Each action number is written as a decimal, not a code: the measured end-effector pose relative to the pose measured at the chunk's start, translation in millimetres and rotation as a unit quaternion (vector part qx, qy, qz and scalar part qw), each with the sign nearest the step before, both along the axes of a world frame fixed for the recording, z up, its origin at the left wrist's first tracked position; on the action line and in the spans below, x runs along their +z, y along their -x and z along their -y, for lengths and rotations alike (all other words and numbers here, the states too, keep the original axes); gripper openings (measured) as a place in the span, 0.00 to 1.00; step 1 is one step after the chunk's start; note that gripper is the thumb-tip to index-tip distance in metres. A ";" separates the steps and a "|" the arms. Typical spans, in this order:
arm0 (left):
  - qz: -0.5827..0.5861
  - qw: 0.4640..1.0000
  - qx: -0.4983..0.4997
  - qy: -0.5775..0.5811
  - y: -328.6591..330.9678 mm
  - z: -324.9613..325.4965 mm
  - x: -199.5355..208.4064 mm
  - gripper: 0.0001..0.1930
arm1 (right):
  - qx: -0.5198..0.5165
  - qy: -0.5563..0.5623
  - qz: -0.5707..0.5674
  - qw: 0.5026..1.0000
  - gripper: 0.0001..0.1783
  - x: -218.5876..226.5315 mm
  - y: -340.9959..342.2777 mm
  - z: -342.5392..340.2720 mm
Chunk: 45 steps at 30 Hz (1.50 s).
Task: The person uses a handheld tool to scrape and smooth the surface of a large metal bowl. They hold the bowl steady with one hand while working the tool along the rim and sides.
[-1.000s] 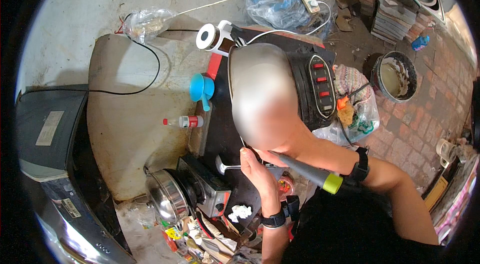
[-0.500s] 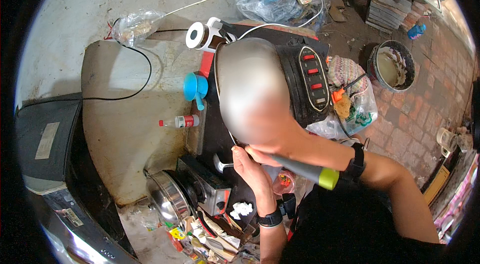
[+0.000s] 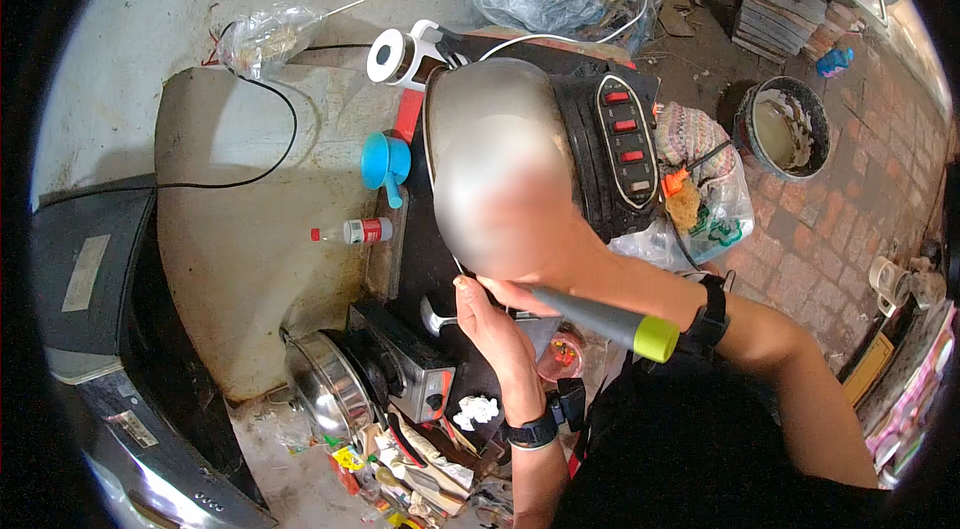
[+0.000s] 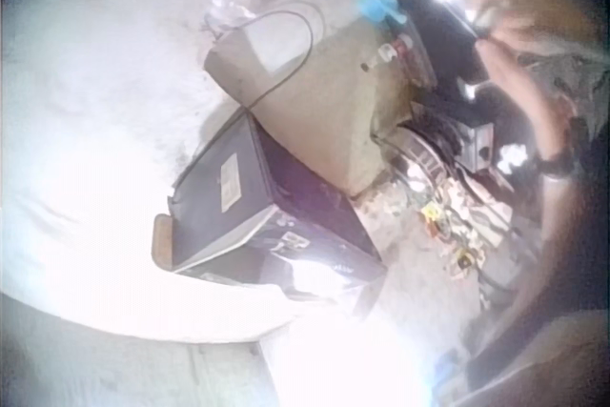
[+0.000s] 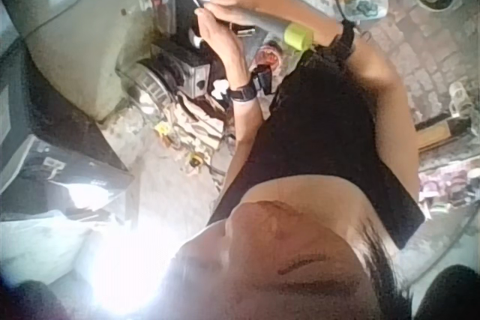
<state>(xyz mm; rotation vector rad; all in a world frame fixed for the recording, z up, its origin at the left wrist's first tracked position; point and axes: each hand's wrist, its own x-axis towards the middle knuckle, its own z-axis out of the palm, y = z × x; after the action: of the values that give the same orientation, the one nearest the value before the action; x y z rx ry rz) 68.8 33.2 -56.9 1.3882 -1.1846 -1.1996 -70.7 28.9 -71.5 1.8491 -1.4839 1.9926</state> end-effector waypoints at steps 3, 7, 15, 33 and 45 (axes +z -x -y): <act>-0.001 0.999 -0.003 0.037 4.4 -0.1 -4.1 0.20 | -0.010 0.013 0.016 1.000 0.11 -0.5 12.5 17.6; -0.020 1.000 0.003 0.005 2.0 0.1 -2.0 0.19 | 0.018 -0.015 0.004 1.000 0.11 0.1 5.9 2.5; -0.007 1.000 -0.012 0.016 0.8 0.6 -2.2 0.21 | -0.006 -0.005 0.017 1.000 0.11 -3.9 9.2 14.2; 0.017 1.000 0.015 0.006 6.2 2.0 -0.3 0.22 | 0.028 -0.029 0.168 0.985 0.07 7.8 11.2 21.1; -0.009 1.000 0.002 0.005 2.9 0.3 -1.0 0.20 | 0.031 0.016 0.035 0.999 0.11 -1.2 11.7 8.0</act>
<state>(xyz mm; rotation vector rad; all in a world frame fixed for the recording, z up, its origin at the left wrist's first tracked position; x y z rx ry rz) 65.9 32.9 -57.9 1.3696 -1.1742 -1.1997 -82.4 20.8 -72.7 1.8526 -1.4205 2.1167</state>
